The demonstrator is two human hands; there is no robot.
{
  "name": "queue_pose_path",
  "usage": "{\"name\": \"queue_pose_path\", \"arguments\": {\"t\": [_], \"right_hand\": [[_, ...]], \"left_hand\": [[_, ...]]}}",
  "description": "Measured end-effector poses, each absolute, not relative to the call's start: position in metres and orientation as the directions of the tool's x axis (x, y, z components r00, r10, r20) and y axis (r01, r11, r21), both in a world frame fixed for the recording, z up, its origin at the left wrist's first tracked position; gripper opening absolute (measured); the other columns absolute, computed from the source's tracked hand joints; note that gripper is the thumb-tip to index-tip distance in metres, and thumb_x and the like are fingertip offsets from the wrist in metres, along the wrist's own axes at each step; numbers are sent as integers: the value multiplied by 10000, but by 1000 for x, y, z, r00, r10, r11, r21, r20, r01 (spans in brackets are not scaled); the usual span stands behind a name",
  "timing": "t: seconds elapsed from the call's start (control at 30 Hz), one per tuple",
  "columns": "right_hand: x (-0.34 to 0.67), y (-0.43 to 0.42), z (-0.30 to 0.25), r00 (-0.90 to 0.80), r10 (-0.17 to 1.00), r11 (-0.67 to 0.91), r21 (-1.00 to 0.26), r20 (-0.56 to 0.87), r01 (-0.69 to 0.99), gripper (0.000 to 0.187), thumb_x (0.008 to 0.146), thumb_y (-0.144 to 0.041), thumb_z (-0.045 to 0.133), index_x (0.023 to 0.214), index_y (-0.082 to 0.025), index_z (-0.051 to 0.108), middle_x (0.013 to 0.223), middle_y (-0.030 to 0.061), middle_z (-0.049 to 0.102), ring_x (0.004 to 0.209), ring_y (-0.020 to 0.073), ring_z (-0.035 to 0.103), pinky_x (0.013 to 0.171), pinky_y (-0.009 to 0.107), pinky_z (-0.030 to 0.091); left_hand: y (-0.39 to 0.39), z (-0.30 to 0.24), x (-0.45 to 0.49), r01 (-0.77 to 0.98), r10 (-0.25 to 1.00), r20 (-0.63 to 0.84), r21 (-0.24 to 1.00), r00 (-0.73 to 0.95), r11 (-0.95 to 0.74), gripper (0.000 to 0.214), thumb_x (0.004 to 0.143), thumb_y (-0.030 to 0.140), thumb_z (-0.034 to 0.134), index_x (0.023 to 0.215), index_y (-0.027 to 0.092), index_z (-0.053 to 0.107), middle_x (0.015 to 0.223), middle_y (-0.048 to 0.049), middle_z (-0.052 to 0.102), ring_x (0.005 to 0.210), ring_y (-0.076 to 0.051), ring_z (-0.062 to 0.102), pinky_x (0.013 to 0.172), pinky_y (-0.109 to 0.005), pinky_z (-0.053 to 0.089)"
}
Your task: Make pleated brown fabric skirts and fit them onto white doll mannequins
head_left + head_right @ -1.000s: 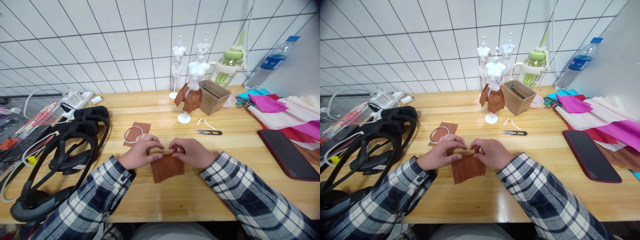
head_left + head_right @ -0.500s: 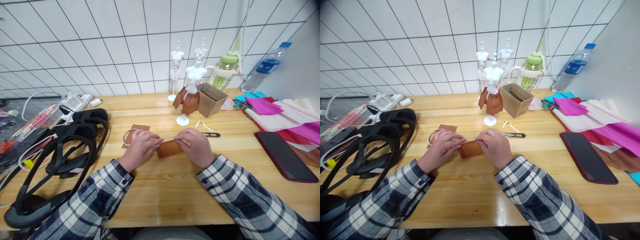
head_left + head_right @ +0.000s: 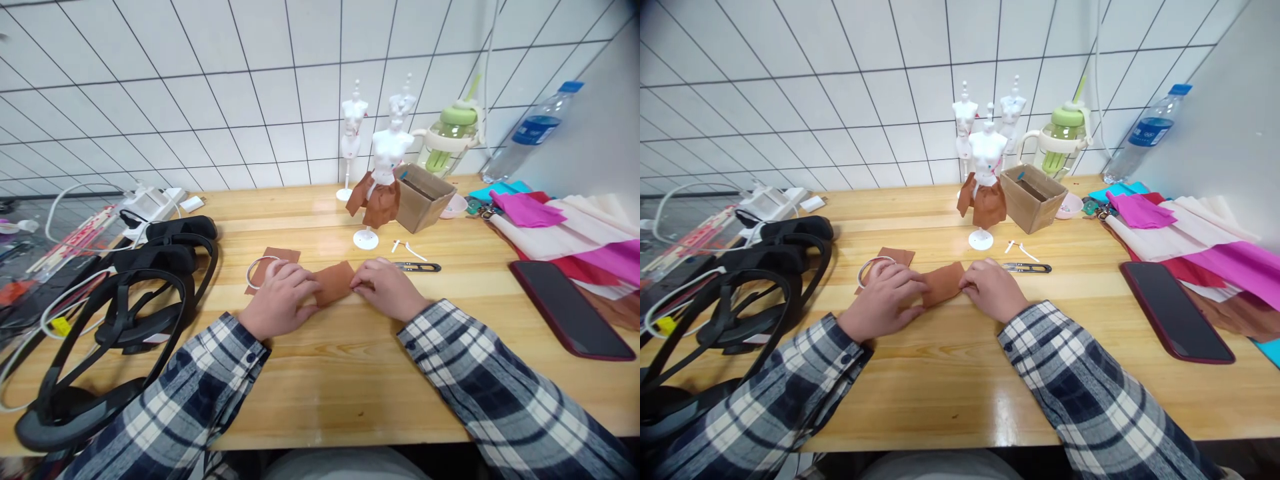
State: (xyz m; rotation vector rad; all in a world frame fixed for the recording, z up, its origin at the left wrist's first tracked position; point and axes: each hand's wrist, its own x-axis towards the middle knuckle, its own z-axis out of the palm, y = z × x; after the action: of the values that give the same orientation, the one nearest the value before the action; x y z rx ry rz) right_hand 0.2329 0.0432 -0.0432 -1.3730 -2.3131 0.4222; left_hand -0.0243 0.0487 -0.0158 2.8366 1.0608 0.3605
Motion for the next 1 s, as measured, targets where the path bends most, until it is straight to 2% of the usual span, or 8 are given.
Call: {"name": "queue_pose_path", "arguments": {"t": [0.1,0.17,0.27,0.33,0.43,0.67,0.83,1.0], "right_hand": [[233,41,-43,-444,881,465,-461,160,756,99,858,-192,605,867,-201,703,878,42,673,864,185,558,817,320,418],[232,39,-42,-450,881,464,-455,147,760,103,863,-188,594,880,-197,696,879,43,673,866,184,567,815,316,417],[231,39,-41,-463,878,463,-463,123,756,107,858,-181,591,888,-200,692,895,42,672,888,182,578,818,307,419],[231,39,-41,-461,881,451,-478,106,754,110,852,-171,590,886,-201,691,904,40,671,895,179,585,817,301,422],[231,40,-41,-455,886,435,-493,86,753,110,846,-169,589,881,-203,688,905,38,668,893,175,591,805,294,424],[231,40,-39,-423,905,386,-516,51,764,76,834,-221,620,865,-206,688,863,24,649,806,157,573,718,273,409],[232,43,-40,-408,913,353,-544,22,761,125,859,-249,592,847,-203,707,824,22,659,758,143,570,681,261,396],[231,45,-41,-377,926,308,-582,3,752,146,849,-245,575,814,-197,708,788,20,670,717,136,572,653,254,395]], "left_hand": [[40,-11,-21,577,623,143,264,769,-773,382,658,109,549,1006,236,640,1045,-42,665,1001,-253,543,975,-481,286],[37,-10,-19,565,622,135,306,771,-766,416,637,100,542,1023,229,630,1020,-39,662,982,-241,545,958,-453,299],[37,-12,-16,627,684,127,309,718,-715,289,766,229,584,1052,227,625,975,-38,670,957,-236,558,909,-430,320],[39,-16,-14,656,706,104,296,700,-694,195,828,314,583,991,225,643,925,-31,675,917,-223,575,874,-411,333],[42,-22,-12,643,688,101,278,719,-714,145,881,272,530,889,218,664,880,-24,679,868,-189,598,894,-397,339],[43,-24,-14,659,697,126,244,706,-711,228,926,246,472,911,229,699,883,-22,700,866,-178,617,996,-424,325],[48,-32,-18,714,761,124,276,637,-643,259,944,315,468,928,216,706,825,-55,699,837,-206,621,818,-375,414],[51,-34,-17,755,822,77,354,564,-552,199,897,342,551,807,201,657,757,-24,664,725,-179,586,682,-316,398]]}}
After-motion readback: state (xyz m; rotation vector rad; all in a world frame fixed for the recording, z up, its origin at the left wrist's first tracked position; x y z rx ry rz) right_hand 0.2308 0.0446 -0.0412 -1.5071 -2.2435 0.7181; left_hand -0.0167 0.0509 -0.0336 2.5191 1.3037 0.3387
